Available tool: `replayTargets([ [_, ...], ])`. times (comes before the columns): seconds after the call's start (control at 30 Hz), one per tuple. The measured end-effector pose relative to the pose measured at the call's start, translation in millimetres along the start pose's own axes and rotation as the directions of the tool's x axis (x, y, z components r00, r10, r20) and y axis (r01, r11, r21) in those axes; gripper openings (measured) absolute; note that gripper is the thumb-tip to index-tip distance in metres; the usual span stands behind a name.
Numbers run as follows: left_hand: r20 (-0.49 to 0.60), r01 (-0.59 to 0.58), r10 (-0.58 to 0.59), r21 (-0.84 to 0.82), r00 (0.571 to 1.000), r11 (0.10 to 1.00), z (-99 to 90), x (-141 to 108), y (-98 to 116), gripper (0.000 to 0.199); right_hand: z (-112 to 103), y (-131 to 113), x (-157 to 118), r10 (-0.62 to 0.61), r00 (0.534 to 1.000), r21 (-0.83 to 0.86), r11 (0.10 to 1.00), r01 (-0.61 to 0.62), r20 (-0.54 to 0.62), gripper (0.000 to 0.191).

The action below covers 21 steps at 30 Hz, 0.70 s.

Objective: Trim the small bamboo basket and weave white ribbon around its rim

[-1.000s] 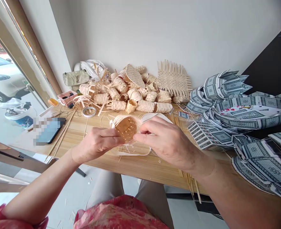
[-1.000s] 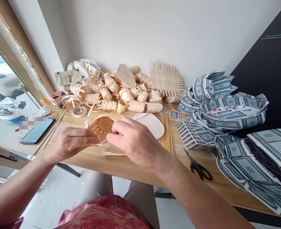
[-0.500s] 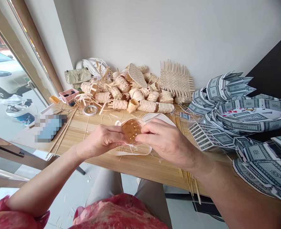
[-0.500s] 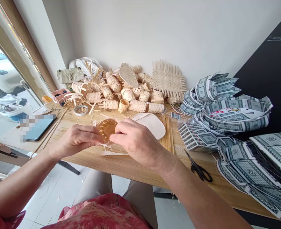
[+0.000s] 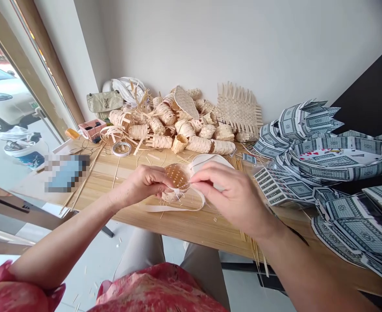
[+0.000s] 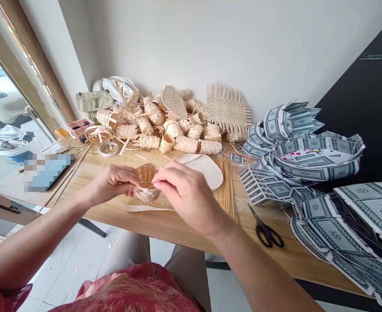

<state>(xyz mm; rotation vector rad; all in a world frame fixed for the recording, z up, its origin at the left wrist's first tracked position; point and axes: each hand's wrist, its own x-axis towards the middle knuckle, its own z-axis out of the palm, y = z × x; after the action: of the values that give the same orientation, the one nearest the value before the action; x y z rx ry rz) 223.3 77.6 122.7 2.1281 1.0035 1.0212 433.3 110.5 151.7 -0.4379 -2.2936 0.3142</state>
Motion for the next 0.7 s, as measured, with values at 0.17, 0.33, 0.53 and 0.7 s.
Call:
replayTargets([
  [0.17,-0.078,0.086,-0.094,-0.103,0.992,0.991,8.7,4,-5,0.025,26,-3,-9,0.118,0.993,-0.054,0.992,-0.118,-0.004,0.016],
  [0.33,-0.127,0.157,-0.181,-0.176,0.975,0.972,14.7,4,-9,0.024,35,2,-11,0.123,0.992,-0.186,0.975,-0.121,0.002,0.02],
  [0.53,-0.028,0.285,-0.316,-0.359,0.948,0.889,14.7,5,-10,0.014,35,6,-10,0.056,0.998,-0.246,0.968,-0.055,-0.003,0.023],
  [0.7,0.036,0.34,-0.366,-0.464,0.93,0.818,11.5,6,-7,0.018,33,5,-12,0.045,0.999,-0.273,0.961,-0.04,0.013,0.024],
])
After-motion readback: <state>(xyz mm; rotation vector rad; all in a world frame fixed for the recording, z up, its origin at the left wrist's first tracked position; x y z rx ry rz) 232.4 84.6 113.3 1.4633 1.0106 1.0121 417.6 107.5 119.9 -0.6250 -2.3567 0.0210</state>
